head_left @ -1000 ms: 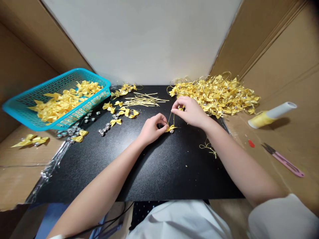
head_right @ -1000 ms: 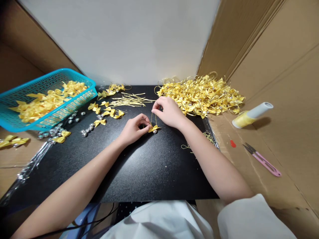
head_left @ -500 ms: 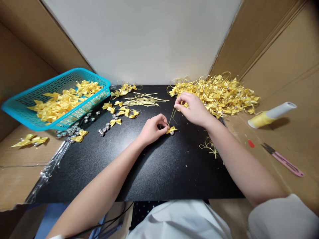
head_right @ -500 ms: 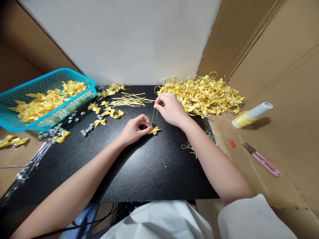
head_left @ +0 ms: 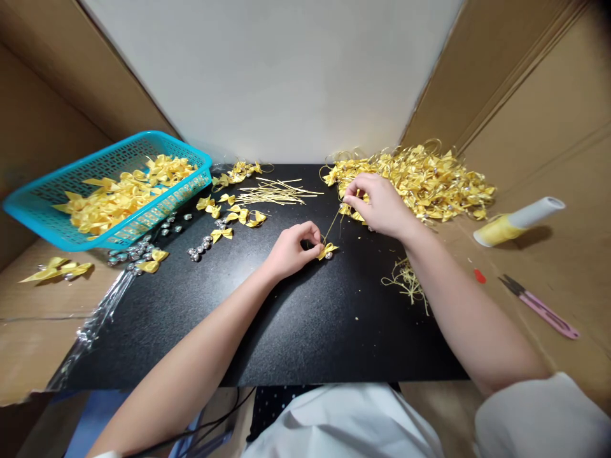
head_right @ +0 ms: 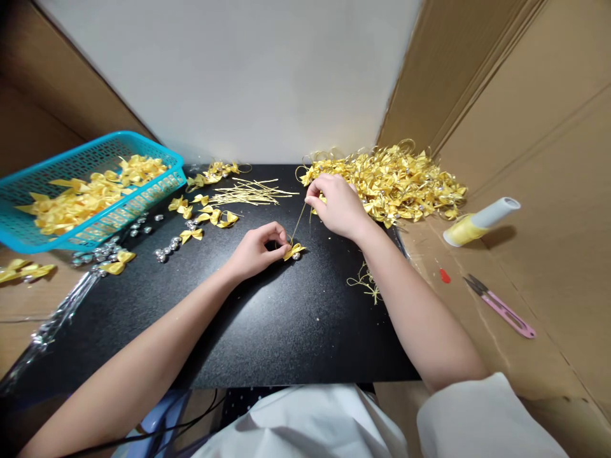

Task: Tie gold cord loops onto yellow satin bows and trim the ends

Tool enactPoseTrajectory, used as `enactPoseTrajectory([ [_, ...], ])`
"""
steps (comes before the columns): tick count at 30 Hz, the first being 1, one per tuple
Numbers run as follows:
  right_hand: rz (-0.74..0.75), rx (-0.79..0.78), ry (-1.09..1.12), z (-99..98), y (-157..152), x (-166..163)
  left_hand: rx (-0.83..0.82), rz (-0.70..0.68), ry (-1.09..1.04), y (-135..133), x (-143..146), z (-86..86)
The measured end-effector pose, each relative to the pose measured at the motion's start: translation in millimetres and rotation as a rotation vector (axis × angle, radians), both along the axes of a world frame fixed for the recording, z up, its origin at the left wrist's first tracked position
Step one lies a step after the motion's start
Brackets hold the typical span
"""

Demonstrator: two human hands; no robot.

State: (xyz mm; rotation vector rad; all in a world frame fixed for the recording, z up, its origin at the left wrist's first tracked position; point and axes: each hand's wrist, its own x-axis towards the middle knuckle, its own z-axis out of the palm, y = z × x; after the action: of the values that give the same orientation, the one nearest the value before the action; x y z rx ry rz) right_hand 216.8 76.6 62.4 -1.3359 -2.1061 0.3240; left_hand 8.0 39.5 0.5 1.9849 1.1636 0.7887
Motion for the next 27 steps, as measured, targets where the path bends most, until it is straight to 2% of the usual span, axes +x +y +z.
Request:
enactPoseTrajectory([
  [5, 0.024, -0.038, -0.014, 10.0, -3.0, 3.2, 0.001, -0.001, 0.020, -2.7, 0.8, 2.1],
  [9, 0.242, -0.308, -0.087, 31.5, -14.1, 14.1, 0.038, 0.004, 0.039, -5.5, -1.5, 3.8],
  [11, 0.325, -0.436, -0.151, 41.9, -22.2, 18.3, 0.086, 0.070, 0.020, -5.7, -4.5, 4.9],
  [14, 0.390, -0.521, -0.221, 52.6, -36.1, 18.7, 0.155, 0.198, 0.044, -3.7, -10.1, 4.7],
  [16, 0.415, -0.554, -0.253, 56.5, -46.4, 16.7, 0.176, 0.168, 0.122, -1.5, -13.1, 2.4],
  [18, 0.417, -0.578, -0.295, 57.8, -57.2, 15.6, 0.192, 0.074, 0.197, 0.2, -14.5, -0.6],
  [20, 0.392, -0.611, -0.341, 55.5, -67.2, 16.1, 0.199, 0.004, 0.232, 0.7, -14.3, -2.7],
  [23, 0.293, -0.650, -0.362, 42.1, -77.0, 16.9, 0.148, -0.026, 0.209, -1.7, -12.5, -1.3],
  [25, 0.163, -0.552, -0.319, 25.7, -78.4, 13.5, 0.108, -0.034, 0.173, -4.9, -11.0, 1.6],
  [27, 0.030, -0.375, -0.237, 5.2, -76.6, 5.9, 0.102, -0.037, 0.142, -8.4, -9.4, 4.4],
])
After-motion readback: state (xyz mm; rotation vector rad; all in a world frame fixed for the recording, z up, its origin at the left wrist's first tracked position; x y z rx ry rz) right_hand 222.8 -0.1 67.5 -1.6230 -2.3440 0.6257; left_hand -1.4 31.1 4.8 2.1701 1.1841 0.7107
